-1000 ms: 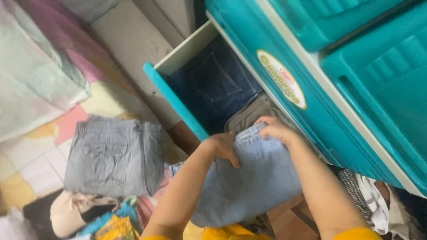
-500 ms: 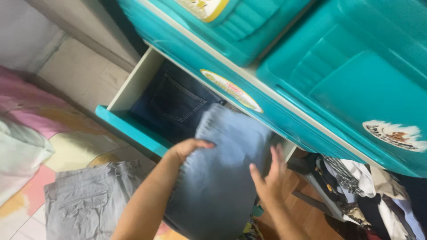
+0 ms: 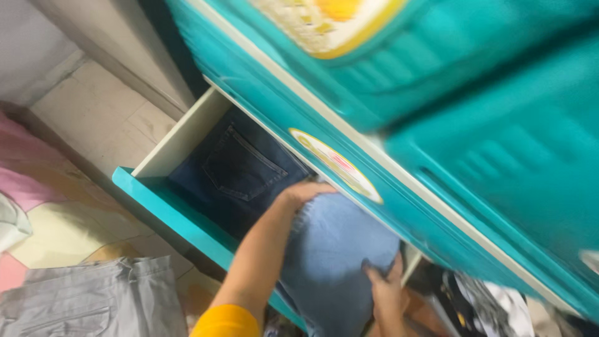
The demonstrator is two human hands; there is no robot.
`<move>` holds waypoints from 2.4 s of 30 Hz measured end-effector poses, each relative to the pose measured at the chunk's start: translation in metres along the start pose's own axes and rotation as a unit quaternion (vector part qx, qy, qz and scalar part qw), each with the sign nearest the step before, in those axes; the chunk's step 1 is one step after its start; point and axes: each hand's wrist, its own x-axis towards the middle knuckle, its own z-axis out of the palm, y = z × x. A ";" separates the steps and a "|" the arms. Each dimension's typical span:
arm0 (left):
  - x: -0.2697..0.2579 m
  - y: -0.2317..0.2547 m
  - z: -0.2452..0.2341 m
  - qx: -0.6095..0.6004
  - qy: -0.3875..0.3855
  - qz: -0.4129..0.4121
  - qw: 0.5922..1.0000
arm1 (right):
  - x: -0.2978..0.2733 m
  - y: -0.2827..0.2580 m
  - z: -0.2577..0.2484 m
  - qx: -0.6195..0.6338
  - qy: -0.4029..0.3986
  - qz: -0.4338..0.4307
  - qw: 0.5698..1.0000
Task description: The person folds several pairs of jeans and shorts on a bed and places them into a teal plastic drawer. The person handles light blue denim shorts, gray shorts, and blue jeans, folding each item and stacking them in the drawer.
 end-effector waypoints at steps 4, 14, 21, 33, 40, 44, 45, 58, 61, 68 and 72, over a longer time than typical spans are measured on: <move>0.036 -0.028 -0.022 0.149 0.112 0.016 0.982 | 0.026 0.045 0.021 -0.112 0.053 -0.127 0.984; 0.026 -0.052 -0.014 0.218 0.175 0.132 0.951 | 0.032 0.067 0.040 -0.298 0.117 -0.270 0.908; -0.060 -0.042 -0.027 0.460 0.063 -0.052 0.884 | -0.066 0.009 0.027 -0.376 -0.265 -0.133 0.878; -0.054 -0.069 -0.049 0.366 0.069 -0.139 0.917 | -0.012 0.031 0.052 -0.559 -0.305 0.044 0.770; -0.114 -0.071 0.070 0.735 0.302 -0.042 0.605 | 0.074 -0.063 0.132 -0.500 -0.141 -0.502 0.691; -0.126 -0.096 0.090 0.654 0.247 -0.195 0.688 | 0.124 -0.055 0.164 -0.479 -0.200 -0.444 0.730; -0.124 -0.098 0.088 0.641 0.249 -0.210 0.695 | 0.137 -0.048 0.168 -0.446 -0.218 -0.439 0.749; -0.146 -0.089 0.095 0.641 0.215 -0.223 0.703 | 0.207 -0.013 0.114 -0.460 -0.172 -0.349 0.798; -0.185 -0.086 0.115 0.630 0.170 -0.195 0.732 | 0.183 -0.011 0.082 -0.555 -0.125 -0.297 0.767; -0.331 -0.153 0.097 0.413 0.574 0.289 0.645 | 0.016 -0.071 0.121 -0.335 -0.265 -0.607 0.670; -0.393 -0.257 0.031 0.194 0.807 0.192 0.524 | -0.147 -0.066 0.148 -0.218 -0.420 -0.651 0.593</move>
